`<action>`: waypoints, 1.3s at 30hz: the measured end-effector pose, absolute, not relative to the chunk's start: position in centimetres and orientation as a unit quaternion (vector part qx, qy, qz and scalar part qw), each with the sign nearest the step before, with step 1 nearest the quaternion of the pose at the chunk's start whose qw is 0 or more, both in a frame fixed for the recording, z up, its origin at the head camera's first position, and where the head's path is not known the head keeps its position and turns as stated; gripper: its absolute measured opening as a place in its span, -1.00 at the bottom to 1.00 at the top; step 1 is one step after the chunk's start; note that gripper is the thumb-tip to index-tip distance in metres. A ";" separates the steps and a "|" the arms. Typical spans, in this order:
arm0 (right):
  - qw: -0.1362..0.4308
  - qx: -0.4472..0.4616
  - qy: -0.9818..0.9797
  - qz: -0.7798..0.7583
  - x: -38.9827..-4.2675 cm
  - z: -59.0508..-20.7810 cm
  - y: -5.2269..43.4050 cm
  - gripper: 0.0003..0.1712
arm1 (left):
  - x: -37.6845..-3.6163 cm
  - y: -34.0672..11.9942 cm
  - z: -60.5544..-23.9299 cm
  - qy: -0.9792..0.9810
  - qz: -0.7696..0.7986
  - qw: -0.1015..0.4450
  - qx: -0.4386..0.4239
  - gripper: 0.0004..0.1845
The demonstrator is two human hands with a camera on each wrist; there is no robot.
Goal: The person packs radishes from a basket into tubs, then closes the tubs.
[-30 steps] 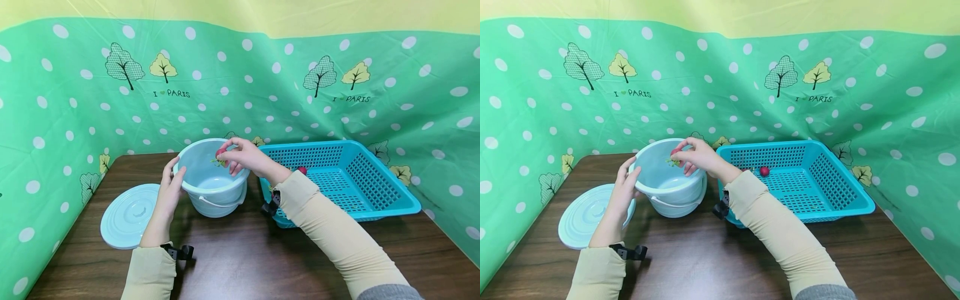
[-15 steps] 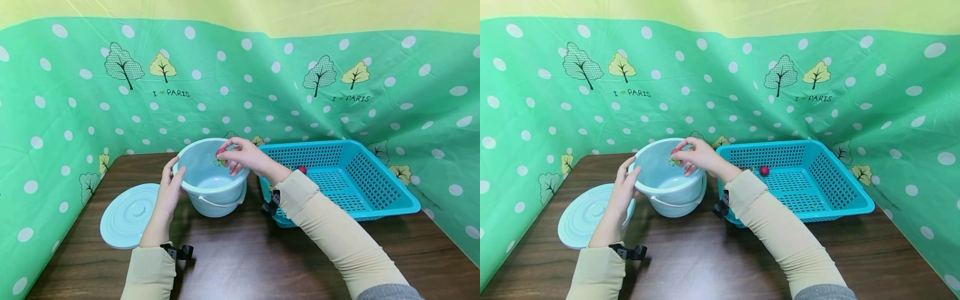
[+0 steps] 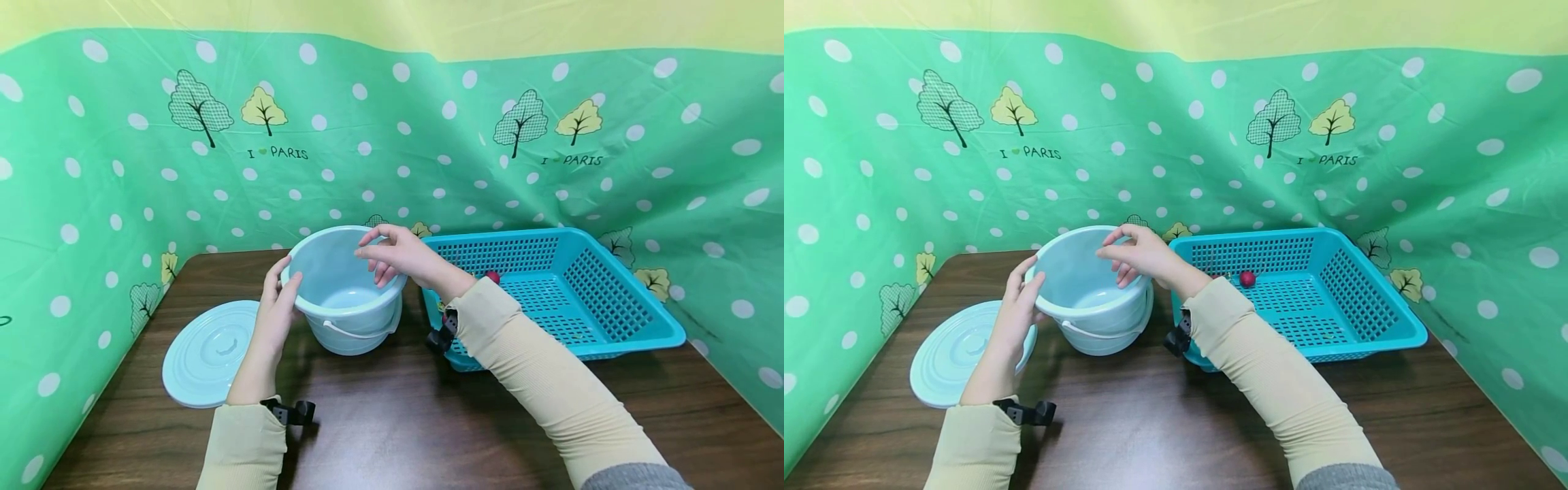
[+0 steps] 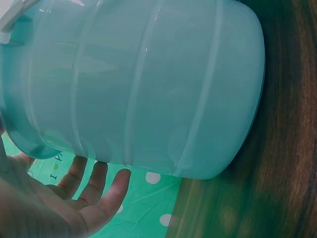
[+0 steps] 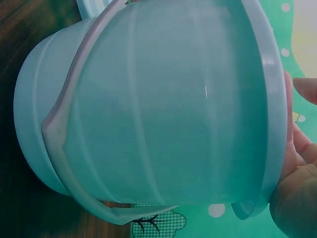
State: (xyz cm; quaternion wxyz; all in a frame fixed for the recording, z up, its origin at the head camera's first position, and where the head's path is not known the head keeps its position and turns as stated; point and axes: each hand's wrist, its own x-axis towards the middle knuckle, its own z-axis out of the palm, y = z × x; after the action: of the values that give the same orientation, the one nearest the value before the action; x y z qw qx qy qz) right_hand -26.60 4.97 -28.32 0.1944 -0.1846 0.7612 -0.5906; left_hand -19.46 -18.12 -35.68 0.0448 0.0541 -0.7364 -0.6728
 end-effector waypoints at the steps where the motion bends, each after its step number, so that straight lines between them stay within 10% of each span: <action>1: 0.194 -0.184 0.760 -0.592 -26.6 -28.3 5.0 -0.61 | -19.5 -18.1 -35.7 -0.737 -0.673 0.045 0.054 -0.41; 39: 0.128 -0.115 0.786 -0.594 -28.6 -27.7 12.9 -0.62 | -19.5 -18.0 -35.7 -0.732 -0.678 0.045 0.059 -0.40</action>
State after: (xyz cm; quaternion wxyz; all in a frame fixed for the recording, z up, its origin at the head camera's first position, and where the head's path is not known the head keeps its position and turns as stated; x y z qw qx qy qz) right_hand -28.63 12.94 -27.72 0.1284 -0.1155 0.7856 -0.5942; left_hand -19.50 -18.00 -35.74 0.0447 0.0587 -0.7315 -0.6778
